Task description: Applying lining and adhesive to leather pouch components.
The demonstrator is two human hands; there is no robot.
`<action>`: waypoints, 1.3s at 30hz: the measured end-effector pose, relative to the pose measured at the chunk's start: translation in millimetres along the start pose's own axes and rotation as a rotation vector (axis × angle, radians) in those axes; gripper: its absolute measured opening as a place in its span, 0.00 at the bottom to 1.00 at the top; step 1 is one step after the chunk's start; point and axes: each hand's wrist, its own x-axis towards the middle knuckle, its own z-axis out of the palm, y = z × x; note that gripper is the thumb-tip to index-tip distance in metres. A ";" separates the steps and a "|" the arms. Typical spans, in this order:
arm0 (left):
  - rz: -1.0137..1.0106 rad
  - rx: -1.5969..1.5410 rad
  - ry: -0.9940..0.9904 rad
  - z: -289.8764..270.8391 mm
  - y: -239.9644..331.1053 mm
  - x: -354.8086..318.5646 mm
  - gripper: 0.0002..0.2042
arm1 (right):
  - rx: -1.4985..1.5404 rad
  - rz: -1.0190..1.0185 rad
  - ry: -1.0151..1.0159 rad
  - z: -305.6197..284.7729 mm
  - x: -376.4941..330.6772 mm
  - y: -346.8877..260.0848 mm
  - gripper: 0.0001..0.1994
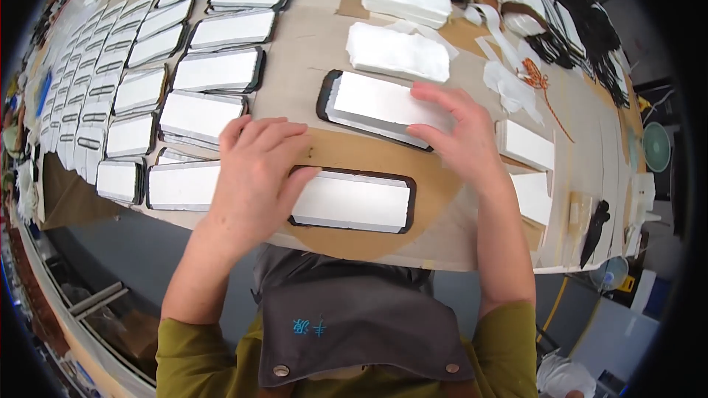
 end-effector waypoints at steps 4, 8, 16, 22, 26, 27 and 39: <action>-0.046 -0.091 0.061 19.5 4.5 3.3 0.19 | -0.071 0.019 -0.019 5.7 3.5 -3.0 0.22; -0.049 -0.149 0.060 26.1 6.5 10.5 0.23 | -0.071 0.016 -0.033 9.4 5.3 -1.9 0.22; -0.054 -0.136 0.056 29.8 1.9 17.3 0.24 | -0.051 0.036 -0.059 13.9 5.5 -1.9 0.22; -0.045 -0.110 0.086 29.4 2.6 20.4 0.23 | -0.061 0.027 -0.055 14.9 7.1 -1.7 0.22; -0.049 -0.095 0.075 27.3 3.2 22.2 0.23 | -0.058 0.060 -0.061 14.6 7.0 -2.0 0.25; -0.055 -0.111 0.056 26.4 4.1 22.9 0.23 | -0.058 0.062 -0.060 14.7 6.8 -1.4 0.25; 0.171 -0.226 0.067 54.6 32.3 54.0 0.20 | -0.085 -0.003 -0.037 14.8 5.6 -0.9 0.23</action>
